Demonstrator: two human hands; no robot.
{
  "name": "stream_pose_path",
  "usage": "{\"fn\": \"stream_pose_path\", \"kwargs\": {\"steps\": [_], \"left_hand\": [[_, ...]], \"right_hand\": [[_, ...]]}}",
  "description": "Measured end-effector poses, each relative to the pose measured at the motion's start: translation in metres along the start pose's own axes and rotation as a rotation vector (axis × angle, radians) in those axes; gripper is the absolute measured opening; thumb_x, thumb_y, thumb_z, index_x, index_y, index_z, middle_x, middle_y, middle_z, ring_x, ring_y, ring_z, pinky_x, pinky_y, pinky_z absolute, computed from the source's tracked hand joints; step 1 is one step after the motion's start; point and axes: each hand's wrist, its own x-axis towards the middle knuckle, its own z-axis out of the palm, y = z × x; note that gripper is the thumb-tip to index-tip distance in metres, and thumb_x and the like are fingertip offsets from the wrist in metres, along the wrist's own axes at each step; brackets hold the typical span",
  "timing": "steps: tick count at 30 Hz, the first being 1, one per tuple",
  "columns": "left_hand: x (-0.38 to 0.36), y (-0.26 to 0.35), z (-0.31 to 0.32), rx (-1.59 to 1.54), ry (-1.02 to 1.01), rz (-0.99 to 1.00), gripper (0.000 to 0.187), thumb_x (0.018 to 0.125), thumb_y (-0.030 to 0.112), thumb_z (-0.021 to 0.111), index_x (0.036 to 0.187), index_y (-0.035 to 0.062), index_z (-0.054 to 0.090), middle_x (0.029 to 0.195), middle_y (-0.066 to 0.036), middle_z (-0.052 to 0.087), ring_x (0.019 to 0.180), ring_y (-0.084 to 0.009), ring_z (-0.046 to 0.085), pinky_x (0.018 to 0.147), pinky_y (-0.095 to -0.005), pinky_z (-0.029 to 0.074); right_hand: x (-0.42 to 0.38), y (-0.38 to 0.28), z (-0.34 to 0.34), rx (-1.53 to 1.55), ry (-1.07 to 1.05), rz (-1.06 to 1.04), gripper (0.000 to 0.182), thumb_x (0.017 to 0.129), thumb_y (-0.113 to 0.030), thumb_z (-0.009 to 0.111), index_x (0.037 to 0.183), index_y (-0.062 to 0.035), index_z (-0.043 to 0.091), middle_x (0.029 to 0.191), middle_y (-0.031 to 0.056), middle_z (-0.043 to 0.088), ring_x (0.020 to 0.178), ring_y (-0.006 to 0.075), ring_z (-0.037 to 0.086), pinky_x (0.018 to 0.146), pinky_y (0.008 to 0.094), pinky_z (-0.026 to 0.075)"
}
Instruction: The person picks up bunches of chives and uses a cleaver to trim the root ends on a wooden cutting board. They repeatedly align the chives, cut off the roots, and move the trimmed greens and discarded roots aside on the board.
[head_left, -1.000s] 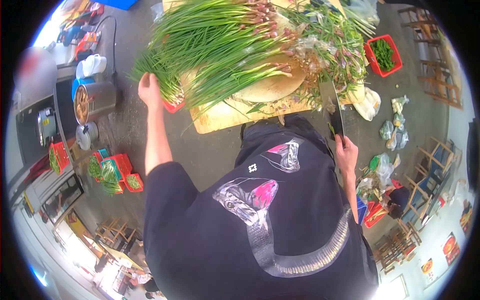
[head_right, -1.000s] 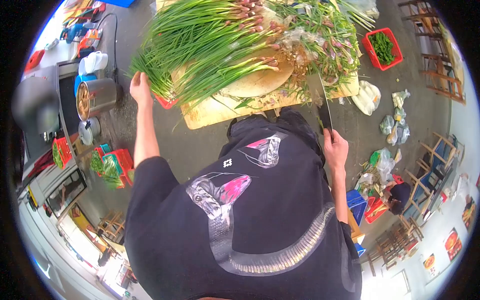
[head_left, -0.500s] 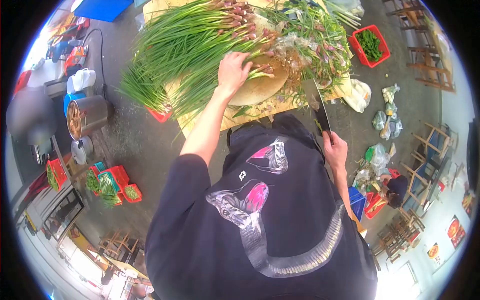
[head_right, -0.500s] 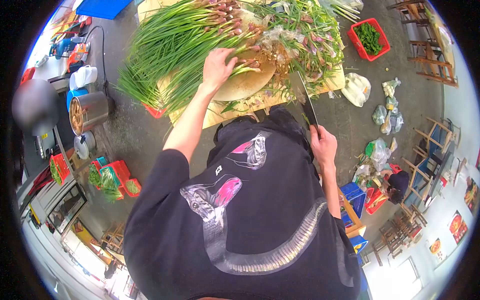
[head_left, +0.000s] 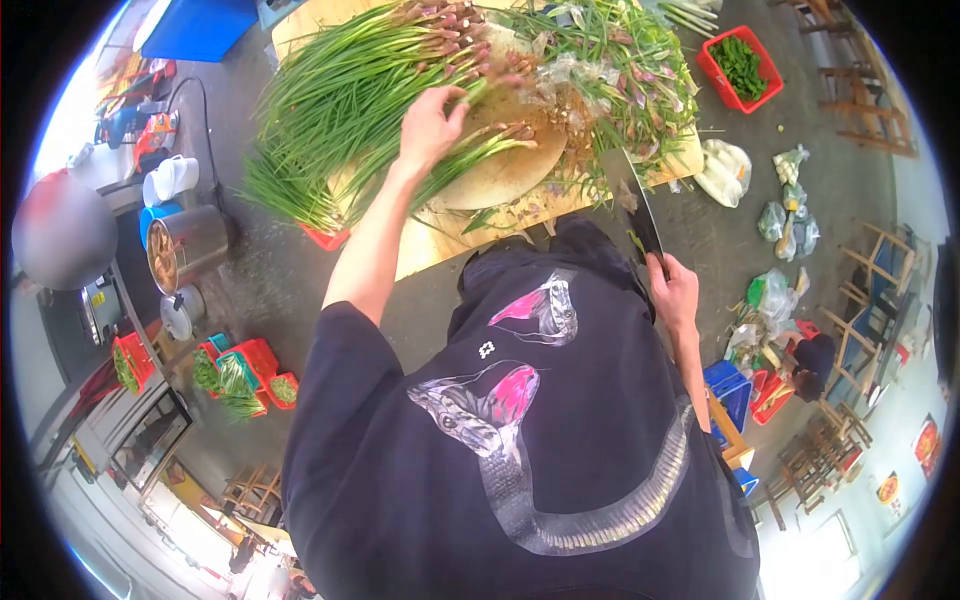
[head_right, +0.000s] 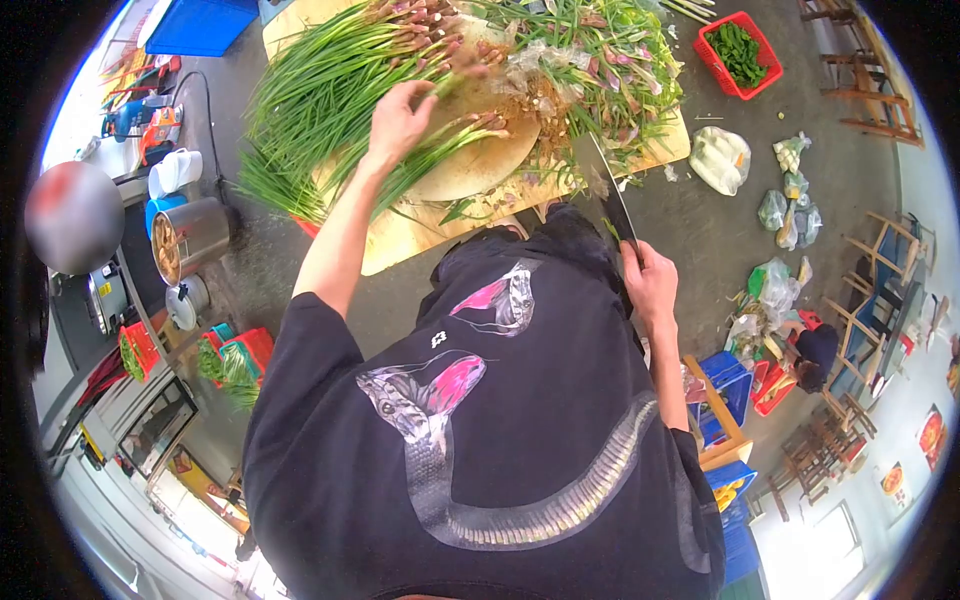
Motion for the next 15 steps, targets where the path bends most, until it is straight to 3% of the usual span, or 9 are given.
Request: {"fn": "stream_pose_path", "kwargs": {"steps": [2, 3, 8, 12, 15], "left_hand": [[0.006, -0.005, -0.018, -0.053, 0.036, -0.010, 0.028, 0.098, 0.020, 0.078, 0.122, 0.0055, 0.074, 0.103, -0.010, 0.076, 0.085, -0.0179, 0.072, 0.078, -0.0331, 0.058], [0.007, 0.001, -0.032, -0.097, 0.047, 0.005, 0.026, 0.096, 0.020, 0.078, 0.119, 0.0069, 0.074, 0.107, -0.013, 0.075, 0.088, -0.0229, 0.075, 0.079, -0.0371, 0.059], [0.002, 0.010, -0.089, -0.296, 0.191, 0.052, 0.025, 0.102, 0.014, 0.075, 0.124, 0.0024, 0.072, 0.107, -0.004, 0.078, 0.091, -0.0072, 0.067, 0.081, -0.0249, 0.054], [-0.014, 0.026, -0.125, -0.389, 0.373, 0.014, 0.027, 0.105, 0.014, 0.072, 0.127, 0.0001, 0.071, 0.104, -0.003, 0.076, 0.091, -0.0086, 0.068, 0.081, -0.0259, 0.055], [-0.034, 0.035, -0.153, -0.416, 0.335, -0.073, 0.027, 0.106, 0.019, 0.070, 0.127, 0.0014, 0.071, 0.101, -0.003, 0.076, 0.088, -0.0093, 0.068, 0.078, -0.0276, 0.056]], "right_hand": [[0.007, -0.006, -0.002, -0.008, -0.033, -0.005, 0.025, 0.101, -0.027, 0.072, 0.104, -0.0032, 0.078, 0.078, 0.0227, 0.069, 0.072, 0.0402, 0.071, 0.065, 0.0440, 0.051], [0.011, -0.011, -0.003, 0.011, -0.040, -0.017, 0.024, 0.101, -0.027, 0.072, 0.103, -0.0031, 0.078, 0.078, 0.0230, 0.069, 0.072, 0.0409, 0.070, 0.065, 0.0443, 0.051], [0.035, -0.032, -0.001, -0.031, -0.246, -0.074, 0.027, 0.100, -0.027, 0.072, 0.094, -0.0018, 0.077, 0.077, 0.0249, 0.066, 0.071, 0.0445, 0.066, 0.065, 0.0472, 0.051], [0.068, -0.053, 0.012, -0.062, -0.446, -0.206, 0.033, 0.099, -0.031, 0.072, 0.090, 0.0002, 0.075, 0.075, 0.0261, 0.065, 0.071, 0.0460, 0.064, 0.066, 0.0503, 0.050], [0.094, -0.069, 0.029, -0.106, -0.592, -0.206, 0.036, 0.098, -0.035, 0.071, 0.093, 0.0006, 0.077, 0.072, 0.0252, 0.065, 0.071, 0.0437, 0.067, 0.069, 0.0510, 0.051]]}}
